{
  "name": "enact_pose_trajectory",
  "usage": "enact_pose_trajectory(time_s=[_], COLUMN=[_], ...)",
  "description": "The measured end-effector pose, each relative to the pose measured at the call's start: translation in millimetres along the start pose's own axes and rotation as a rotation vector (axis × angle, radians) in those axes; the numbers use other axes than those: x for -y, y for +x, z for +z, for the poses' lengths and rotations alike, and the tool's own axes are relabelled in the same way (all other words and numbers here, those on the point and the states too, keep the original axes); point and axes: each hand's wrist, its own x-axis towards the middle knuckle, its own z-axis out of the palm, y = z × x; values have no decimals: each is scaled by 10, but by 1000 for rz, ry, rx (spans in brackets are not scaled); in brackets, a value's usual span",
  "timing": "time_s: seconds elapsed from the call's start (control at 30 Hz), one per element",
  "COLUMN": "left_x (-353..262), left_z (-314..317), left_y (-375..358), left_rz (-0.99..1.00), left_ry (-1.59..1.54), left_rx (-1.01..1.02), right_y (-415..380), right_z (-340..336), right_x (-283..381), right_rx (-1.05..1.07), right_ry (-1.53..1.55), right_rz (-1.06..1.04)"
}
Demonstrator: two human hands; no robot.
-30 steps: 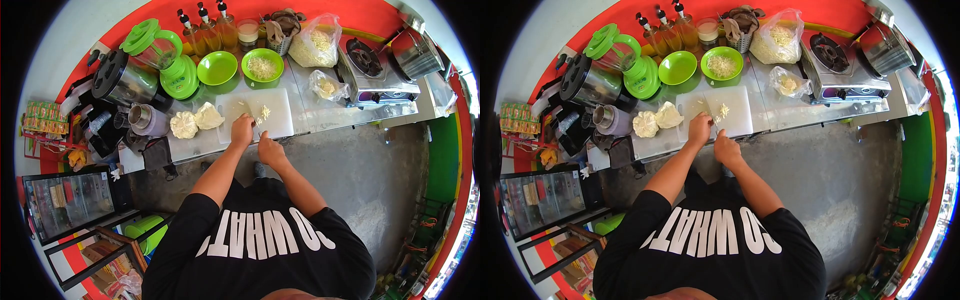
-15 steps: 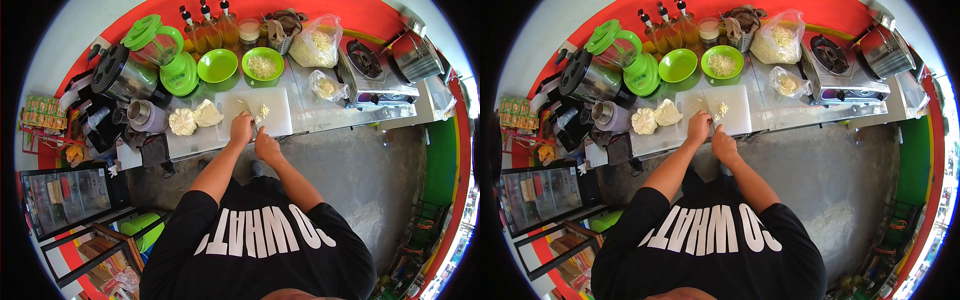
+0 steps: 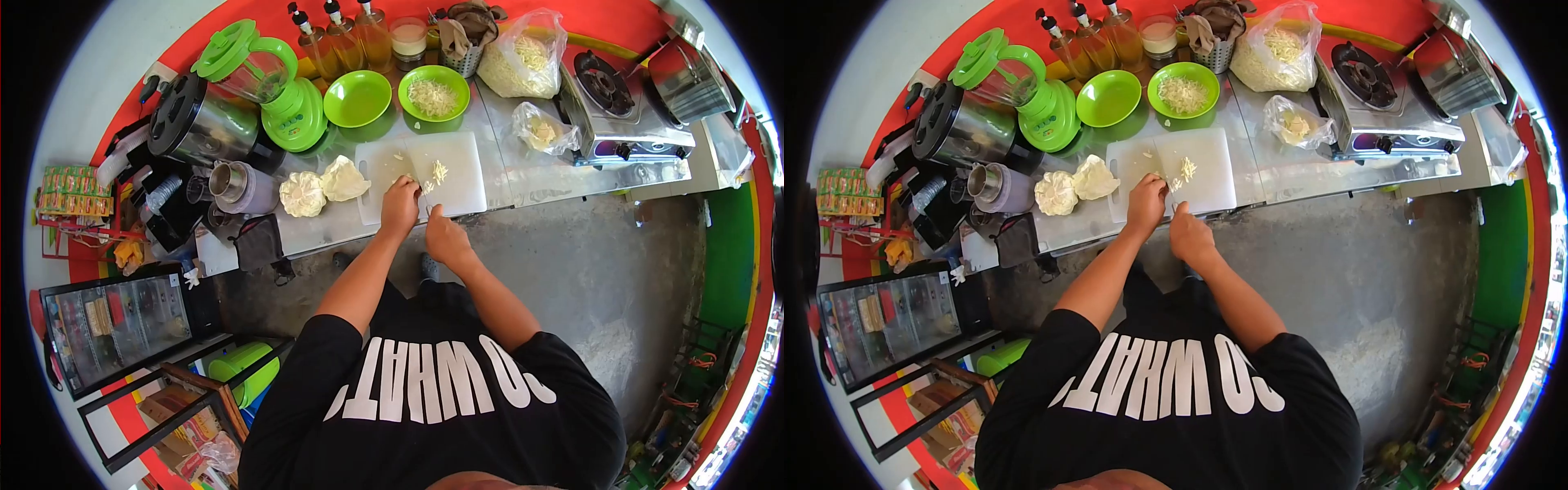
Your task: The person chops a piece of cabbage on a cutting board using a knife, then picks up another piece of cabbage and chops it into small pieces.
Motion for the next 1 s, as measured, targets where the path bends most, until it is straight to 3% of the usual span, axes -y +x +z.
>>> enact_pose_trajectory(time_s=[0.17,0.7,1.0], left_x=[-109,0,-63], left_z=[-10,-37,-53], left_y=[-60,-19,-43], left_rz=[-19,11,-11], left_ry=[-82,-43,-154], left_rx=[-120,-41,-95], right_y=[90,94,128], right_z=[135,30,58], right_x=[-63,58,51], right_rx=[-44,-87,-115], right_ry=[8,72,93], right_rz=[9,-41,-22])
